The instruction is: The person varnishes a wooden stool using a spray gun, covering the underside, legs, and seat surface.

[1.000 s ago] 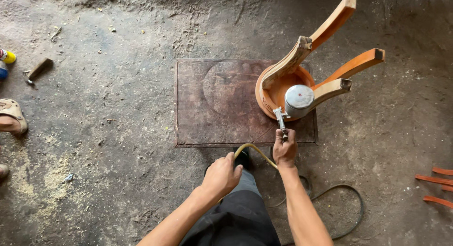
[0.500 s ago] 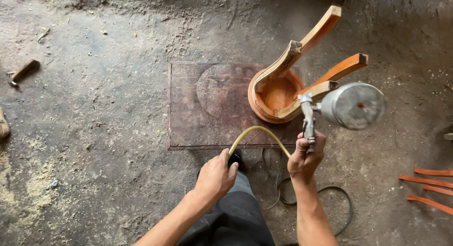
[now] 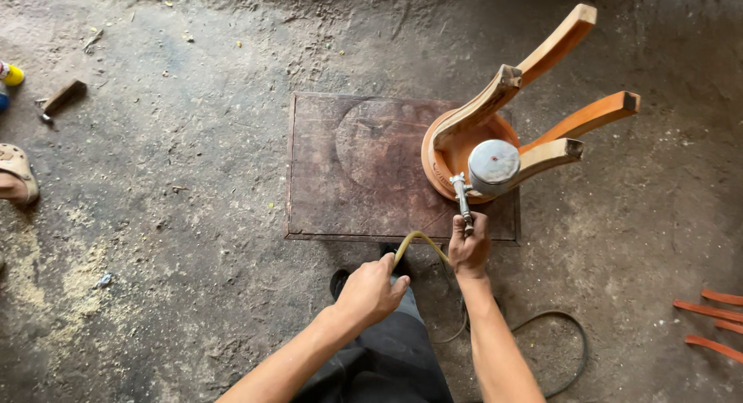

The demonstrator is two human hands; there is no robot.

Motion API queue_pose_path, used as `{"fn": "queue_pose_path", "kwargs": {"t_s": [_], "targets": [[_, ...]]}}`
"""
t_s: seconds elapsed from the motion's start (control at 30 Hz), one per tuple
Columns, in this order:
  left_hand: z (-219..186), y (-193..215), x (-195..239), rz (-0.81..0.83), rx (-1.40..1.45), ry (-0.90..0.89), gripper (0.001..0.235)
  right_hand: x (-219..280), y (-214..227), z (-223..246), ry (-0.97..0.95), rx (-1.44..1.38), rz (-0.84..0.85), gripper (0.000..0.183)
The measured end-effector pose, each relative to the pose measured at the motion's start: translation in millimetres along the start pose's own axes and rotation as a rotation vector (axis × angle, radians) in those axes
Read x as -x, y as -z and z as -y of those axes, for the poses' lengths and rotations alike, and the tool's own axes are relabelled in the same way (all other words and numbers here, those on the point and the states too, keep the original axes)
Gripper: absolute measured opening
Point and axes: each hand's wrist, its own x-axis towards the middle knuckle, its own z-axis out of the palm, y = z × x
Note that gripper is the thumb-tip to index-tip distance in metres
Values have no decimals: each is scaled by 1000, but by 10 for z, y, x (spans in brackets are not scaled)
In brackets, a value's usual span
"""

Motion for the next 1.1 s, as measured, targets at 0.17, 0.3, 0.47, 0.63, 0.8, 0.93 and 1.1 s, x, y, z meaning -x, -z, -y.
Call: {"fn": "queue_pose_path", "kwargs": {"t_s": [0.17, 0.3, 0.47, 0.63, 0.8, 0.93, 1.1], "targets": [[66, -75, -51, 36, -20, 25, 44, 53, -316, -282, -168, 47, 104, 45], [109, -101, -61, 29, -12, 12, 47, 11, -391, -355, -116, 91, 103, 45], [81, -2, -68, -27, 7, 13, 47, -59, -130, -111, -70, -6, 43, 49], [-23, 145, -46, -80, 37, -16, 45, -109, 354, 296, 36, -37, -67, 51], [-115, 278, -55, -79, 28, 9, 42, -332, 753, 691, 135, -149, -168, 50], [-143, 316, -56, -116, 52, -24, 43, -399, 943, 898, 274, -246, -195, 48], [-151, 274, -73, -77, 64, 6, 50, -484, 703, 698, 214, -180, -138, 49]]}}
